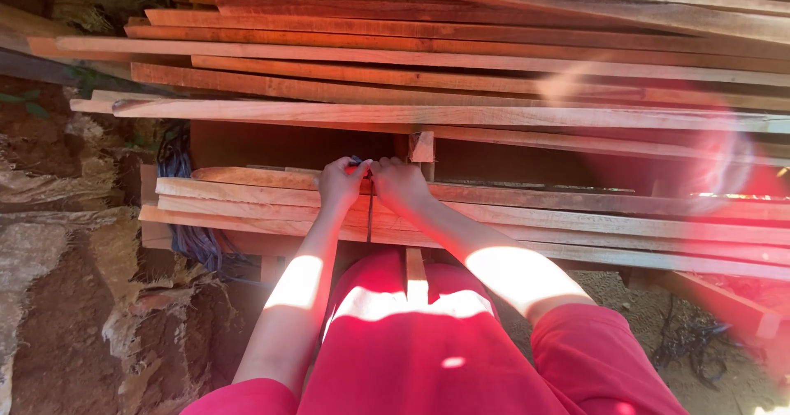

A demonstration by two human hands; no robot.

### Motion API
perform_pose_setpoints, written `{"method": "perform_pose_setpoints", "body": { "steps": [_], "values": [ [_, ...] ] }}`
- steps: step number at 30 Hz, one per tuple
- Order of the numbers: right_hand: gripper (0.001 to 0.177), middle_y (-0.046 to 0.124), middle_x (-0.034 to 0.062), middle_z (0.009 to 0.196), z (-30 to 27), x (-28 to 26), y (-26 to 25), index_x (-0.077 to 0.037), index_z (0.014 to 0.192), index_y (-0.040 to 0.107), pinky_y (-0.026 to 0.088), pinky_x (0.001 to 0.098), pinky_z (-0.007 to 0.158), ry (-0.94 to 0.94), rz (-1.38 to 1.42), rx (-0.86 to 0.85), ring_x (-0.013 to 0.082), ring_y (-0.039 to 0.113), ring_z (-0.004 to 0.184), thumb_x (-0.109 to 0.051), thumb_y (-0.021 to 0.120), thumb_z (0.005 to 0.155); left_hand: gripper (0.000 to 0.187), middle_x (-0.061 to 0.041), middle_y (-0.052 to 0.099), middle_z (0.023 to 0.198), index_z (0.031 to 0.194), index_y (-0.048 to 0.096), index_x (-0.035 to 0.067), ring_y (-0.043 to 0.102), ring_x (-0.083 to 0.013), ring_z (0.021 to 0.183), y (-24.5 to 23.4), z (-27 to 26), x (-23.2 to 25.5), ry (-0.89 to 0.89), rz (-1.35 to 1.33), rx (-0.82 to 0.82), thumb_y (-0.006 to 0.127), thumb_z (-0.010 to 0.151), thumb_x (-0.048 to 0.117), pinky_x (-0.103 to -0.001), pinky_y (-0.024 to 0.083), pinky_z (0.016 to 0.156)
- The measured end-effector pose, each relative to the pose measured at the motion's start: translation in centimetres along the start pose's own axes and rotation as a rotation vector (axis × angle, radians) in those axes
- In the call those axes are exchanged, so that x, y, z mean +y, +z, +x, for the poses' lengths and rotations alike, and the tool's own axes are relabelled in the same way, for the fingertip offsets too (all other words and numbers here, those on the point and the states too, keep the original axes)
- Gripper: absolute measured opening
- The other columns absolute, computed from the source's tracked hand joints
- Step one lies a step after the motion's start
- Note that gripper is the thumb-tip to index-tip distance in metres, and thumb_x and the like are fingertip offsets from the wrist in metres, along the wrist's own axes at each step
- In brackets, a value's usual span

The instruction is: Bundling several wooden planks together using plastic straps.

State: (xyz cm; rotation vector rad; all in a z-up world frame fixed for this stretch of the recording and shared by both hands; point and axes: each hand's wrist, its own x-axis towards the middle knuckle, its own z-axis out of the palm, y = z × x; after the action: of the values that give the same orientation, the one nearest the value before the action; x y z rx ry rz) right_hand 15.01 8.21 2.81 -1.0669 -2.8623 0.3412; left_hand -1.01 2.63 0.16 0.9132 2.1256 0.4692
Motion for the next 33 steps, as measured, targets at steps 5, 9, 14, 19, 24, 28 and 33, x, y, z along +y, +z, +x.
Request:
{"method": "perform_pose_setpoints", "body": {
  "steps": [5, 9, 14, 19, 24, 28, 33],
  "values": [
    [0.014, 0.062, 0.0016, 0.072, 0.2, 0.0, 2.7, -0.015, 0.092, 0.068, 0.053, 0.0337, 0.052, -0.002, -0.079, 0.041, 0.0185, 0.065, 0.070, -0.021, 0.056, 0.094, 0.024, -0.004, 0.075, 0.077, 0.080, 0.080, 0.021, 0.072, -0.0327, 0.090, -0.5, 0.8, 1.7, -0.033, 0.055, 0.015, 0.081, 0.082, 0.046, -0.039, 0.055, 0.080],
    [0.013, 0.058, 0.0010, 0.070, -0.7, -0.6, 5.7, -0.016, 0.087, 0.066, 0.050, 0.0381, 0.050, 0.002, -0.133, -0.040, 0.0217, 0.062, 0.072, -0.026, 0.058, 0.085, 0.024, -0.002, 0.075, 0.073, 0.073, 0.078, 0.023, 0.073, -0.0314, 0.089, -1.3, 3.2, 1.3, -0.098, 0.141, -0.041, 0.080, 0.079, 0.046, -0.037, 0.053, 0.081],
    [0.012, 0.058, -0.0001, 0.070, -2.8, -0.5, 6.1, -0.017, 0.086, 0.064, 0.049, 0.0381, 0.050, -0.074, -0.089, -0.043, 0.0222, 0.064, 0.069, -0.024, 0.055, 0.084, 0.027, -0.003, 0.077, 0.081, 0.079, 0.078, 0.022, 0.072, -0.0312, 0.099, -0.5, 4.7, 1.8, -0.133, 0.295, -0.094, 0.077, 0.082, 0.048, -0.040, 0.044, 0.090],
    [0.009, 0.061, 0.0006, 0.068, -2.7, -0.2, 1.4, -0.020, 0.078, 0.061, 0.052, 0.0409, 0.055, -0.055, 0.140, -0.078, 0.0268, 0.068, 0.070, -0.025, 0.058, 0.084, 0.029, 0.000, 0.075, 0.075, 0.068, 0.072, 0.024, 0.072, -0.0314, 0.096, -0.2, 4.8, 1.8, -0.126, 0.252, -0.116, 0.076, 0.084, 0.048, -0.040, 0.039, 0.090],
    [0.028, 0.061, 0.0151, 0.069, -2.8, -0.6, -2.4, -0.011, 0.077, 0.062, 0.057, 0.0485, 0.066, 0.208, 0.530, -0.143, 0.0391, 0.068, 0.081, -0.032, 0.056, 0.094, 0.046, -0.003, 0.076, 0.090, 0.086, 0.075, 0.017, 0.070, -0.0308, 0.103, -0.2, 4.3, 0.3, -0.101, 0.123, -0.113, 0.074, 0.086, 0.063, -0.040, 0.045, 0.091],
    [0.024, 0.064, 0.0095, 0.072, -3.2, -0.7, 0.1, -0.016, 0.084, 0.064, 0.059, 0.0446, 0.067, 0.261, 0.447, -0.143, 0.0317, 0.070, 0.083, -0.037, 0.055, 0.093, 0.038, -0.002, 0.077, 0.092, 0.087, 0.077, 0.022, 0.068, -0.0323, 0.112, -0.2, 3.2, 1.0, -0.124, 0.101, -0.260, 0.074, 0.084, 0.059, -0.039, 0.048, 0.098],
    [0.026, 0.064, 0.0057, 0.071, -2.4, -1.7, -0.2, -0.012, 0.088, 0.069, 0.059, 0.0388, 0.063, 0.272, 0.381, -0.137, 0.0276, 0.070, 0.079, -0.035, 0.060, 0.096, 0.049, 0.000, 0.077, 0.087, 0.080, 0.077, 0.033, 0.068, -0.0291, 0.113, 2.1, 3.9, -0.6, -0.106, 0.203, -0.298, 0.051, 0.095, 0.071, -0.037, 0.043, 0.108]
  ]
}}
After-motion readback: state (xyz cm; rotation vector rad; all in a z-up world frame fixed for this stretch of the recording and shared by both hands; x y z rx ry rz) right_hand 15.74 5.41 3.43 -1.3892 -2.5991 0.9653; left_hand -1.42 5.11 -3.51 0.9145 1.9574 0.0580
